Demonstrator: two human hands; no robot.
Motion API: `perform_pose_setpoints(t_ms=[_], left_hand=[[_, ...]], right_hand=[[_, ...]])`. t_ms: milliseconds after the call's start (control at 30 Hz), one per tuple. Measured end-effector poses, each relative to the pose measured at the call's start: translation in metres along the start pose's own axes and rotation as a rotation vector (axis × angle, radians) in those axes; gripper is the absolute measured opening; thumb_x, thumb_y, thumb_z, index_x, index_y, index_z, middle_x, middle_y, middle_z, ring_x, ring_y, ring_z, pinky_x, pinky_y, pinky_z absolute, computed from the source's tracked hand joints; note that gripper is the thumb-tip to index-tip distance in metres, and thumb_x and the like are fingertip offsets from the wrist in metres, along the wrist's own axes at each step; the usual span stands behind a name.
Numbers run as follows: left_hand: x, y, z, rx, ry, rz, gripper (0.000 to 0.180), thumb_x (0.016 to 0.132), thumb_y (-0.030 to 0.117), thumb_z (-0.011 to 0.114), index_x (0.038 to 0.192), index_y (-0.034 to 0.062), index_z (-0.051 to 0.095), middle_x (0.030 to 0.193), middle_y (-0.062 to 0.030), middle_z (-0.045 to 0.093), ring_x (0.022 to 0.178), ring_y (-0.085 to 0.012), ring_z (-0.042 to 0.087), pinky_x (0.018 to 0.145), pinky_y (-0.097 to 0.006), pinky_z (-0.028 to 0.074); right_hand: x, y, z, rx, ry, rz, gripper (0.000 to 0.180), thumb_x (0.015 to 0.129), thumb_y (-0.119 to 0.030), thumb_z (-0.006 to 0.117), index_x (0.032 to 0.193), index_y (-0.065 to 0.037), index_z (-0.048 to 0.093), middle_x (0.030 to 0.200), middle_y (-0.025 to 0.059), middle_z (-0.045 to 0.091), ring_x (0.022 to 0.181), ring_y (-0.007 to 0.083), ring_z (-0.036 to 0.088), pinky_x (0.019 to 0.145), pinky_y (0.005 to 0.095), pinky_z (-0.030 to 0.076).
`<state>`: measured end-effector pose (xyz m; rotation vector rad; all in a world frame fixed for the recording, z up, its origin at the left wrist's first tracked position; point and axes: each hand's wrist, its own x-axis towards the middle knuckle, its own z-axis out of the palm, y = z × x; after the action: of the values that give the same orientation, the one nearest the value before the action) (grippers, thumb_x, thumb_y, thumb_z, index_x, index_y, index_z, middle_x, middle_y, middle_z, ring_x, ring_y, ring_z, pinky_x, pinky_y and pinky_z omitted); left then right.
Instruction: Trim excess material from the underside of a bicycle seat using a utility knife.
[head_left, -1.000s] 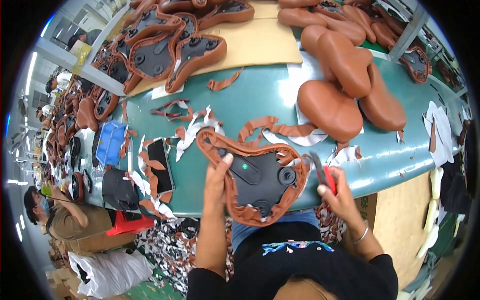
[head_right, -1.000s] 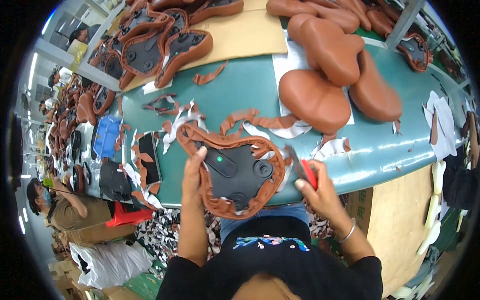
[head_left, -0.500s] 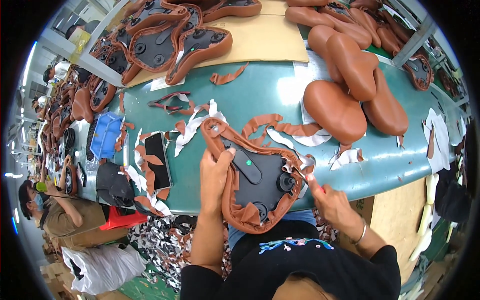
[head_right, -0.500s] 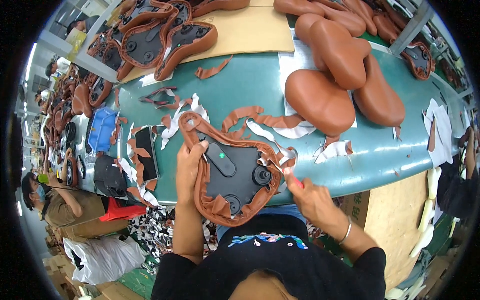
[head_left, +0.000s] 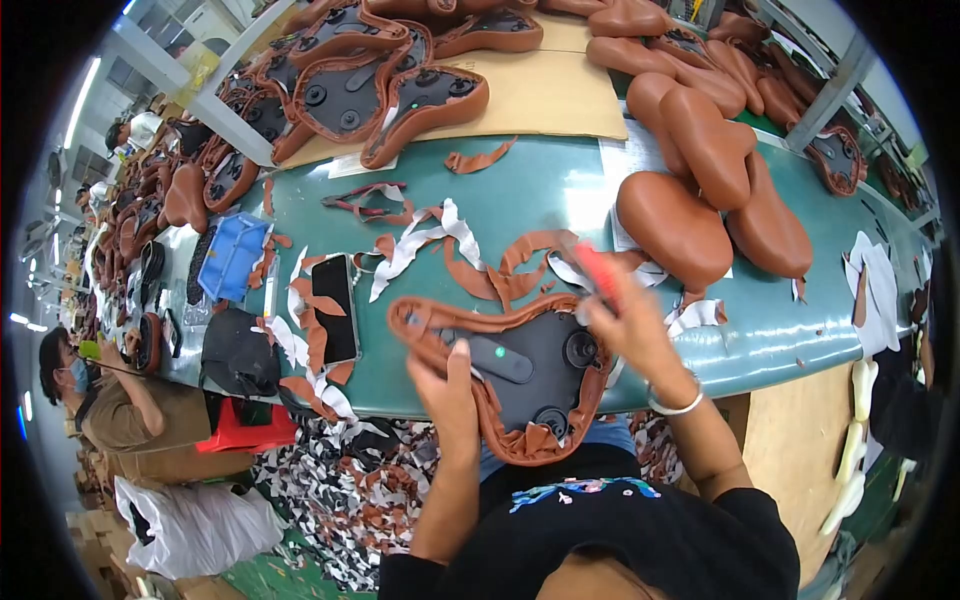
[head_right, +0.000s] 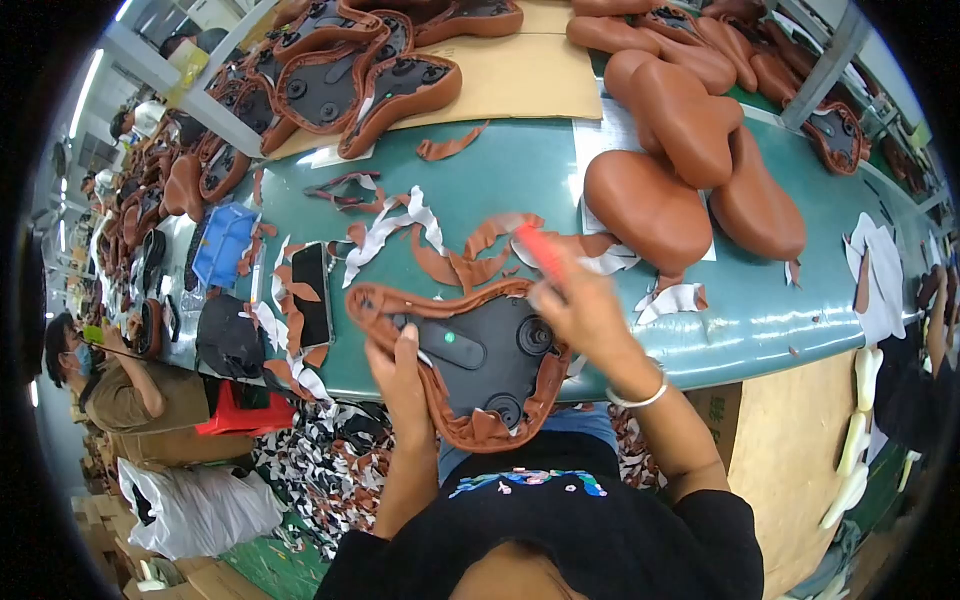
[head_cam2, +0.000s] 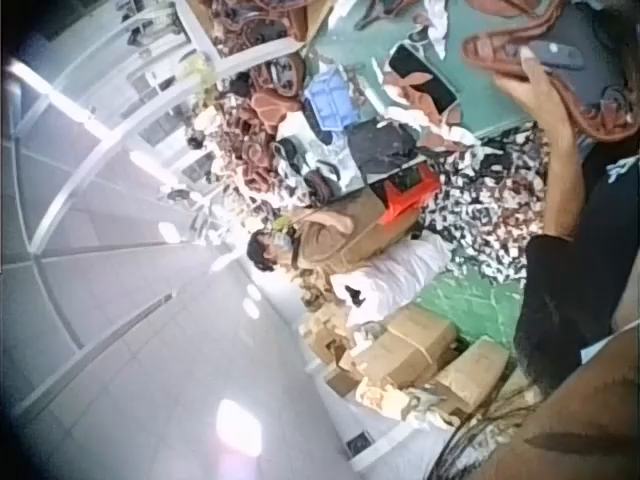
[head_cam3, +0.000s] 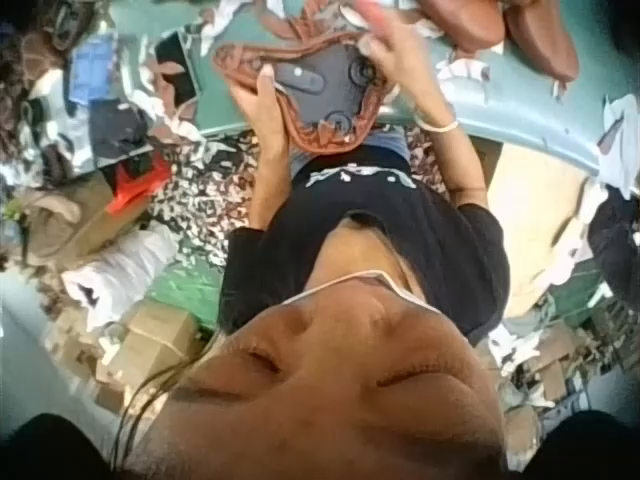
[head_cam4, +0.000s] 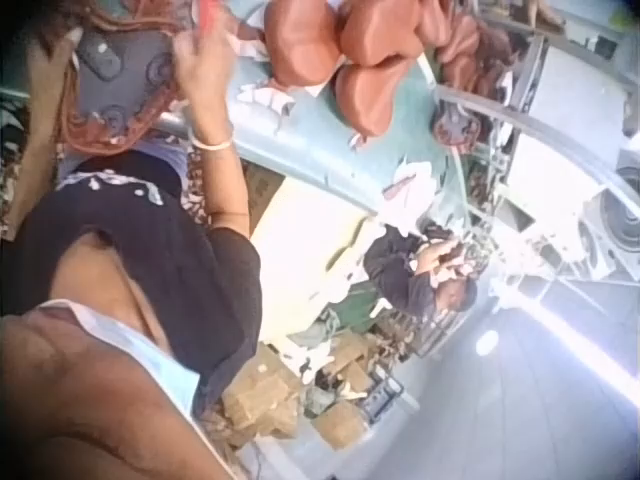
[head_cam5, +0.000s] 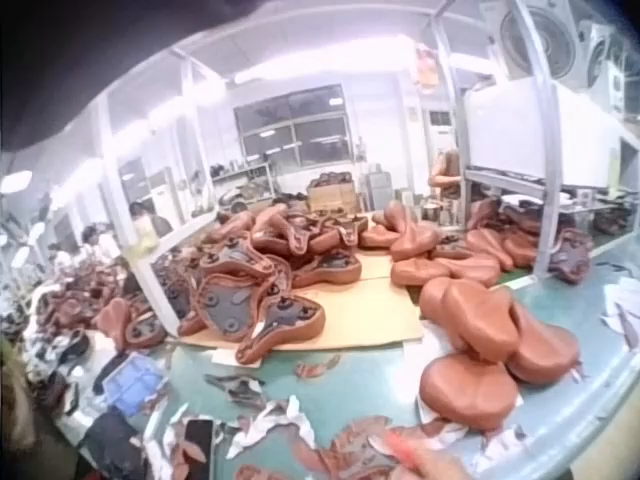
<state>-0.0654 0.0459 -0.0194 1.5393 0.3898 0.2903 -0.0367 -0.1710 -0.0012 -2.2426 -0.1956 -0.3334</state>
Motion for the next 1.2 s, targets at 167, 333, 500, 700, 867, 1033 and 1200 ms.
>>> perform_pose_setpoints(t_ms=[167,333,500,700,867,1033,1200], left_hand=[[-0.005,-0.003,-0.023,0.858,0.184,0.530,0.065,0.069,0.013,0.074,0.123,0.0009,0.040,0.114,-0.0170,0.048,0.108,-0.0335,0.045,0.098,-0.045,0.030],[0.021,0.023,0.050,0.820,-0.755,0.987,0.035,0.068,0.026,0.072,0.096,0.0092,0.060,0.094,-0.0065,0.059,0.091,-0.0268,0.050,0.073,-0.038,0.033],[0.040,0.017,0.060,0.568,-0.874,0.673,0.022,0.083,0.022,0.060,0.067,0.0070,0.060,0.066,-0.0050,0.055,0.067,-0.0205,0.047,0.067,-0.036,0.027],[0.049,0.012,0.051,-0.371,-0.731,0.063,0.017,0.084,0.018,0.056,0.077,0.0029,0.059,0.071,-0.0035,0.059,0.069,-0.0184,0.055,0.066,-0.030,0.041],[0.062,0.027,0.060,-0.221,-0.505,-0.063,0.029,0.089,0.030,0.053,0.089,0.0011,0.057,0.078,-0.0056,0.061,0.070,-0.0216,0.059,0.064,-0.033,0.043],[0.068,0.020,0.039,0.858,-0.748,0.684,0.038,0.089,0.040,0.052,0.096,0.0033,0.057,0.075,-0.0151,0.062,0.071,-0.0336,0.060,0.062,-0.042,0.042],[0.045,0.006,0.037,0.956,-0.638,0.523,0.032,0.091,0.039,0.049,0.098,0.0105,0.063,0.075,-0.0169,0.063,0.068,-0.0381,0.060,0.060,-0.046,0.045]], right_hand=[[-0.009,0.017,-0.045,0.242,0.213,0.456,0.035,0.081,-0.013,0.063,0.112,-0.001,0.051,0.098,0.0097,0.059,0.084,0.0154,0.057,0.073,0.0317,0.047],[-0.040,-0.052,-0.025,0.441,-0.359,0.089,0.053,0.081,-0.022,0.068,0.126,-0.002,0.046,0.114,0.0157,0.055,0.100,0.0249,0.057,0.087,0.0329,0.043],[-0.057,0.018,-0.052,-0.125,-0.082,-0.186,0.052,0.083,-0.012,0.062,0.131,-0.005,0.044,0.087,0.0151,0.064,0.067,0.0350,0.063,0.052,0.0343,0.050],[-0.053,-0.005,-0.047,-0.572,-0.406,-0.148,0.057,0.080,-0.012,0.060,0.134,-0.013,0.043,0.069,0.0109,0.053,0.053,0.0277,0.056,0.046,0.0377,0.043],[-0.092,-0.017,-0.036,-0.546,-0.377,0.065,0.054,0.082,-0.013,0.060,0.133,-0.012,0.044,0.071,0.0113,0.054,0.049,0.0287,0.053,0.045,0.0387,0.042],[-0.048,-0.014,-0.055,-0.597,-0.409,-0.153,0.060,0.078,-0.006,0.056,0.135,-0.011,0.039,0.064,0.0140,0.054,0.046,0.0275,0.054,0.041,0.0373,0.041],[-0.073,-0.022,-0.047,-0.783,-0.551,-0.020,0.062,0.076,-0.008,0.055,0.135,-0.006,0.037,0.064,0.0140,0.054,0.045,0.0268,0.054,0.042,0.0390,0.039]])
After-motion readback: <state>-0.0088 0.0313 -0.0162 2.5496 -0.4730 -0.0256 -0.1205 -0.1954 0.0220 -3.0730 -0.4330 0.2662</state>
